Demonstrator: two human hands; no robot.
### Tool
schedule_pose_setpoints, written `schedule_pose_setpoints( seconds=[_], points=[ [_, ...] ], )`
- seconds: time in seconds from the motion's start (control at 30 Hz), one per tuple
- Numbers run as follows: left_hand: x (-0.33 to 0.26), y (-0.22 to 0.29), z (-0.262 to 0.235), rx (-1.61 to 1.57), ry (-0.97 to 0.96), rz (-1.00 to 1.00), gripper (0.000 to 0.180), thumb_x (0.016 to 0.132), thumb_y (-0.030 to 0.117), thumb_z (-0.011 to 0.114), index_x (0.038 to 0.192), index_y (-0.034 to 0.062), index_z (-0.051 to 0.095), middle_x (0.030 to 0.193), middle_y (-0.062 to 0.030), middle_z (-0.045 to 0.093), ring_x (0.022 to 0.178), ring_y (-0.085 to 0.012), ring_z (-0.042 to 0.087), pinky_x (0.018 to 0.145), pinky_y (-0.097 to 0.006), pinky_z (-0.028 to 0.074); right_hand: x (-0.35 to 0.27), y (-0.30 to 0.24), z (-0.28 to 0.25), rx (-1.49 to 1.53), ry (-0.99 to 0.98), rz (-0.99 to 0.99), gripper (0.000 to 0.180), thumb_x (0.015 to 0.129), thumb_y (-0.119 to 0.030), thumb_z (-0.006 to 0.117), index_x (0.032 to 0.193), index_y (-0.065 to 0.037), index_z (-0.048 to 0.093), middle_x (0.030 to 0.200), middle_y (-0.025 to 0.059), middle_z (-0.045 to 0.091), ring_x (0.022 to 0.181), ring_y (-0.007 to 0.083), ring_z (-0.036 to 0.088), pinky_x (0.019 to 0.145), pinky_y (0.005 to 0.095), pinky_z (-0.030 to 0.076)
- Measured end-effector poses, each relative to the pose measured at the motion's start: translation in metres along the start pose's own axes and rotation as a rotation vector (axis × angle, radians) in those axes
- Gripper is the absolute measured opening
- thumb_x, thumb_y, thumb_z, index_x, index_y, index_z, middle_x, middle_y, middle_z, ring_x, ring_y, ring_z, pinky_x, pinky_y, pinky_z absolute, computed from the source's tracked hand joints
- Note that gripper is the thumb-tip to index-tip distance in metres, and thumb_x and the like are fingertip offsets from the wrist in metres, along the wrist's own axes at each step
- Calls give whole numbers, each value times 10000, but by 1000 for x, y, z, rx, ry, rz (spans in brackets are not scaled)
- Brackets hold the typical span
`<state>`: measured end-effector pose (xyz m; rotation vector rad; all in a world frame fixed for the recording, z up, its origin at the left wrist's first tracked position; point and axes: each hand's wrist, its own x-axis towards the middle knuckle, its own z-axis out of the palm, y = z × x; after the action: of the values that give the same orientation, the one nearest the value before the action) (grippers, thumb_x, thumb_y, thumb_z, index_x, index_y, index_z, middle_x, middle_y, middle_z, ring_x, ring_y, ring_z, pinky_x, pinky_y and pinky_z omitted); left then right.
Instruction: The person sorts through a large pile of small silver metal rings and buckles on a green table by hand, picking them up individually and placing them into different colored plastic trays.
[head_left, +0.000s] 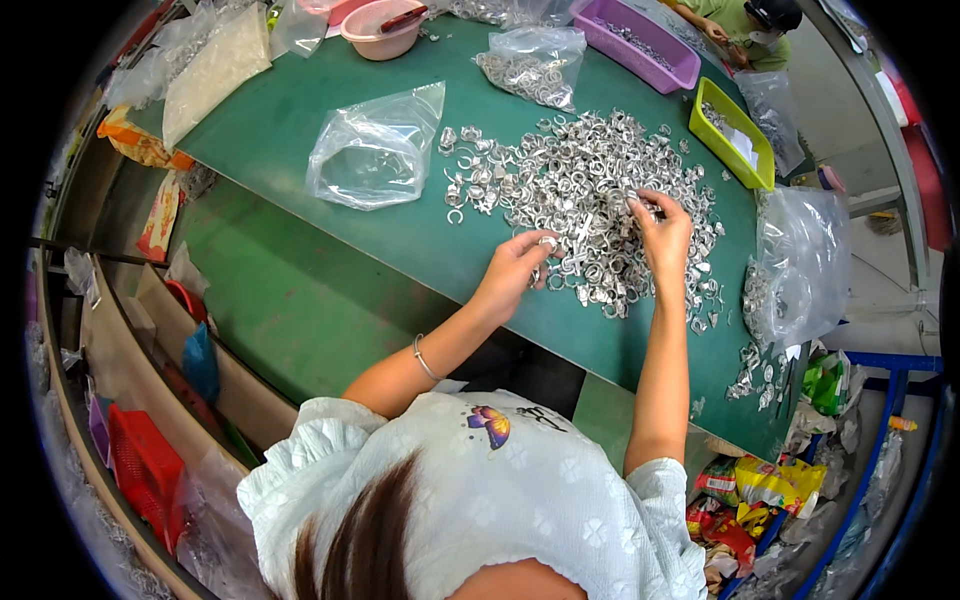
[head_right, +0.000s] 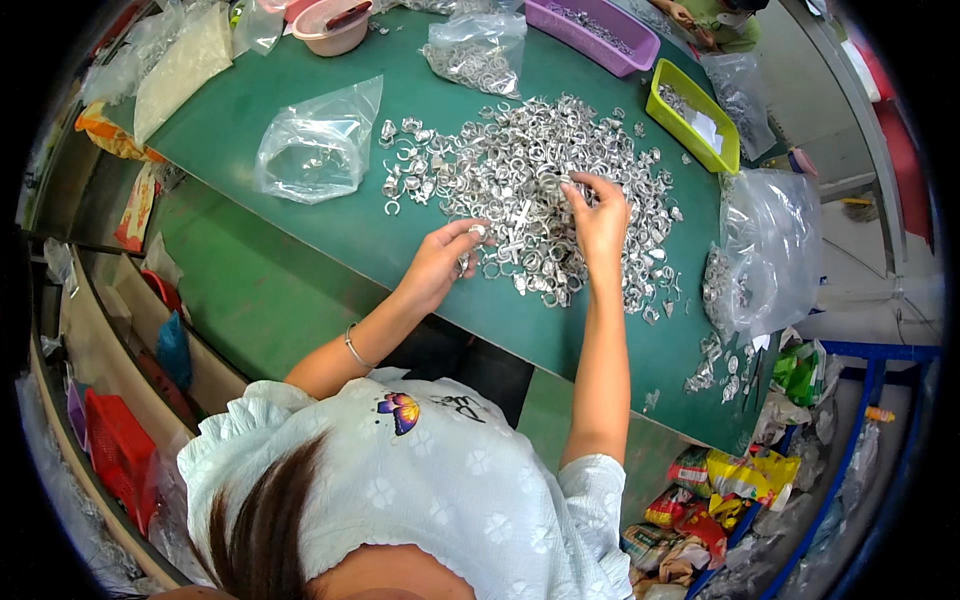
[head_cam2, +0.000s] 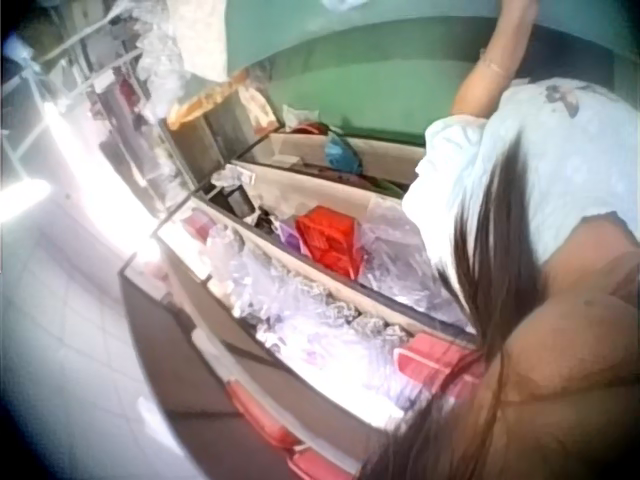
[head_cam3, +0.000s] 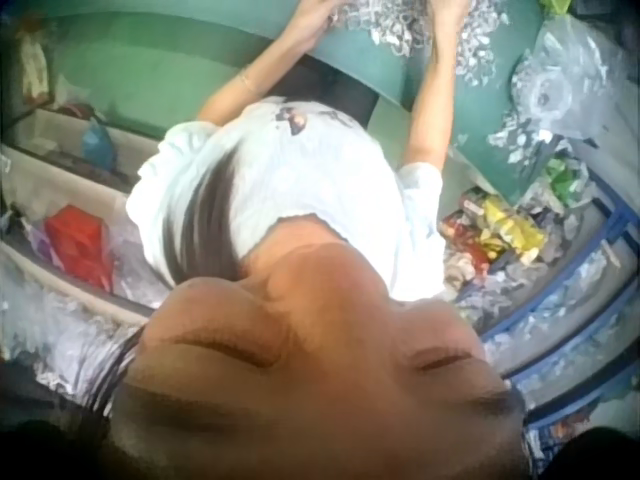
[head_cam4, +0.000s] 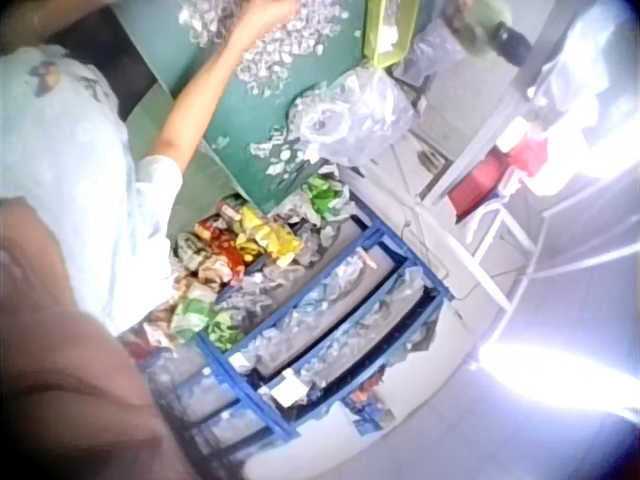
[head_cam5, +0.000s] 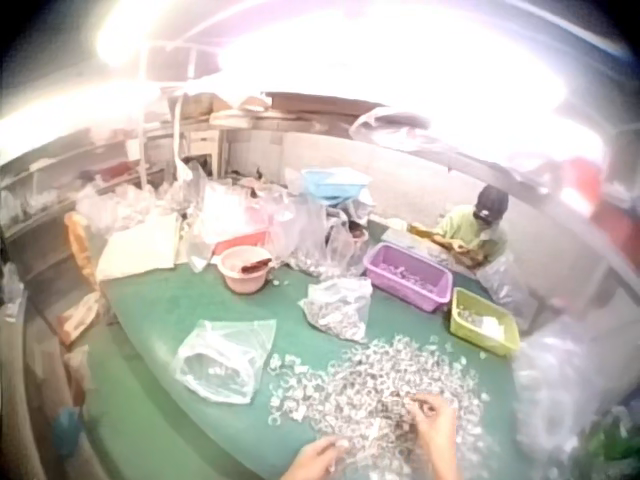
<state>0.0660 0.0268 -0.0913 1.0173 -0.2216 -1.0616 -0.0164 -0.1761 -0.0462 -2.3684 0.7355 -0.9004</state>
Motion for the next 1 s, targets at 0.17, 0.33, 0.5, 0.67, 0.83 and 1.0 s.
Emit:
schedule_pose_setpoints(
  seconds=[0.17,0.33,0.5,0.67,0.83,1.0],
  points=[
    [-2,1,5,9,-11,-6,293,891,137,506,1150,2,524,962,-71,620,609,-56,464,524,-194,379,-5,27,-13,415,-202,351,243,669,-130,771,810,22,645,719,81,645,603,148,567,582,257,452],
    [0,3,10,42,-46,-9,292,896,129,502,1159,6,524,962,-70,621,599,-50,454,530,-195,380,-7,34,-19,396,-186,359,205,726,-101,734,819,44,623,712,36,625,636,87,559,563,221,452],
    [2,0,18,53,-117,-7,295,897,111,502,1175,13,519,963,-72,623,588,-48,447,519,-190,371,-23,27,-22,387,-151,437,184,769,-74,686,894,39,613,735,31,629,641,74,566,560,204,447],
    [4,-4,22,68,-106,-11,308,889,110,514,1180,9,514,960,-77,626,595,-49,450,517,-194,376,-27,30,-23,333,-100,379,202,822,-56,599,1000,40,591,735,35,608,628,78,556,558,205,443],
    [4,-8,17,61,-104,-12,311,886,105,513,1177,-6,511,947,-77,630,599,-51,451,526,-201,384,-8,6,-15,1284,-58,824,234,824,-60,514,1024,44,577,753,58,567,684,151,552,618,260,463],
    [3,-6,24,55,-104,-14,286,887,102,511,1149,-12,518,931,-86,631,575,-61,448,518,-211,376,-4,32,5,407,-86,363,267,795,-208,606,962,0,621,969,131,555,823,252,556,682,366,451]
  ],
)
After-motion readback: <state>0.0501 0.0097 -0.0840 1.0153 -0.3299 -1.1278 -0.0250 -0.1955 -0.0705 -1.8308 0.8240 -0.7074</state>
